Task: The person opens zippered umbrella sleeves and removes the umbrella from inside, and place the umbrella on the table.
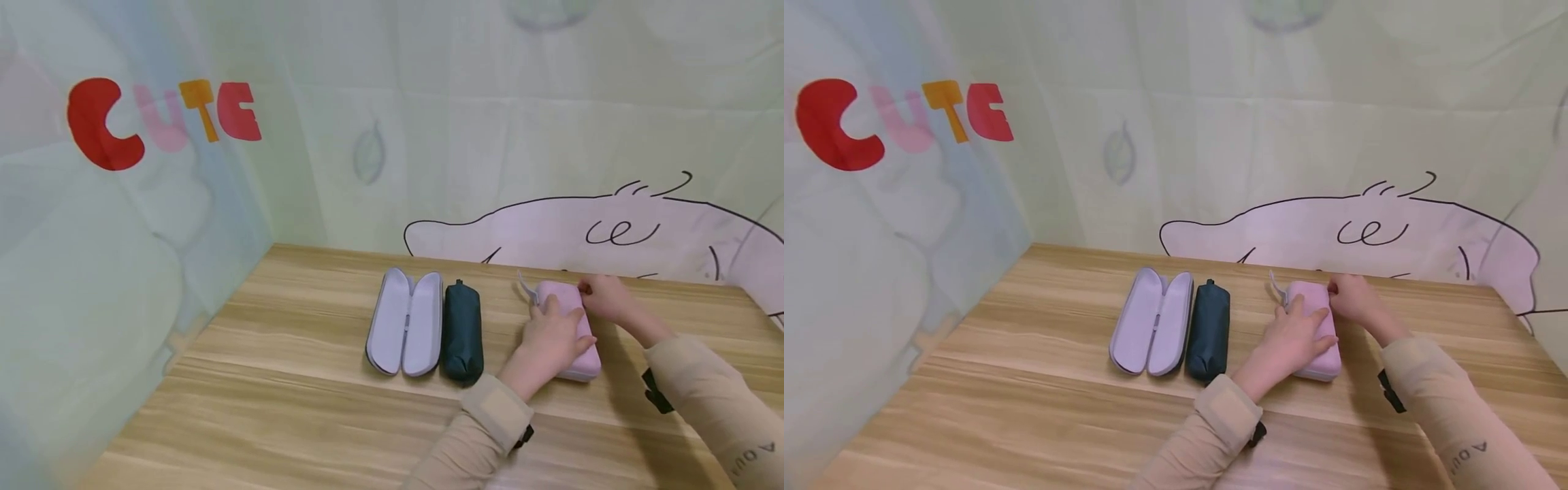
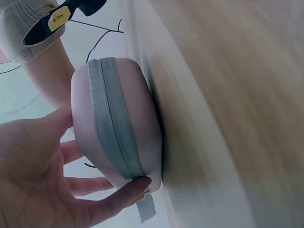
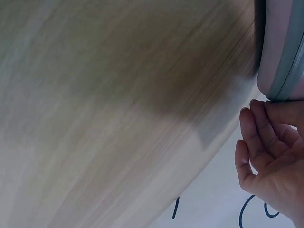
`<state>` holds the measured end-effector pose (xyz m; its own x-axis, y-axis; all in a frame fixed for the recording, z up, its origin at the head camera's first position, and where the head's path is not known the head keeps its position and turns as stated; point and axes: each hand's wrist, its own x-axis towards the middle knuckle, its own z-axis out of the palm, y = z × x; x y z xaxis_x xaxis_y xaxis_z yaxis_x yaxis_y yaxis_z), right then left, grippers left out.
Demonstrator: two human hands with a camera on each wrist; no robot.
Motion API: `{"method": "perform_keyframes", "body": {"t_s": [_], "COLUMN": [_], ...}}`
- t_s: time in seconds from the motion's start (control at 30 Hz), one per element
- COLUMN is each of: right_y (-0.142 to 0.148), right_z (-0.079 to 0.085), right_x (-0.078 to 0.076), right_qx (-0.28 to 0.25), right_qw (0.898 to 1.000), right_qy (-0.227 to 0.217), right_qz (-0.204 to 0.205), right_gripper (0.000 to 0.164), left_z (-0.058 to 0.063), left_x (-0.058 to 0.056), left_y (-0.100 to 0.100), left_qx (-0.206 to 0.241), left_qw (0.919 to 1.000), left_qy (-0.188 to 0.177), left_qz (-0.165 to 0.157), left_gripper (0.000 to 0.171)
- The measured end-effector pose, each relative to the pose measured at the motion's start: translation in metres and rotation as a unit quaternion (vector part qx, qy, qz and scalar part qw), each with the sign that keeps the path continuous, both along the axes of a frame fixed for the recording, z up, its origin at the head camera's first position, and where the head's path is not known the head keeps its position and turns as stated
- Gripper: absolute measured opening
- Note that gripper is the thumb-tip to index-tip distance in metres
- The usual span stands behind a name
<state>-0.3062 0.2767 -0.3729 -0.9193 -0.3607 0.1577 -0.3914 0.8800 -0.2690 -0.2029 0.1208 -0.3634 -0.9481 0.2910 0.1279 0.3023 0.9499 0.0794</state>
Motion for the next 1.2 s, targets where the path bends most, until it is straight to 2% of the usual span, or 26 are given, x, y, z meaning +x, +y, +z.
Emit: {"method": "perform_keyframes", "body": {"t_s": [0.5, 0.77, 1.2], "right_y": [-0.004, 0.000, 0.005], "right_z": [0.000, -0.001, 0.000], "right_x": [0.009, 0.013, 0.020], "right_qx": [-0.008, 0.000, 0.001], "right_qw": [1.000, 1.000, 0.999], "right_qy": [-0.009, -0.012, 0.004], "right_qz": [-0.007, 0.004, 0.031], "right_gripper": [0.017, 0.015, 0.007], "left_z": [0.000, 0.000, 0.002], "left_x": [-0.001, -0.001, -0.002], "left_y": [-0.005, -0.005, -0.005], "left_qx": [0.002, 0.015, 0.014], "left_qw": [0.9999, 0.9999, 0.9999], "left_qy": [0.008, -0.004, -0.001], "left_qz": [0.008, 0.004, -0.004], "left_gripper": [0.050, 0.050, 0.050]}}
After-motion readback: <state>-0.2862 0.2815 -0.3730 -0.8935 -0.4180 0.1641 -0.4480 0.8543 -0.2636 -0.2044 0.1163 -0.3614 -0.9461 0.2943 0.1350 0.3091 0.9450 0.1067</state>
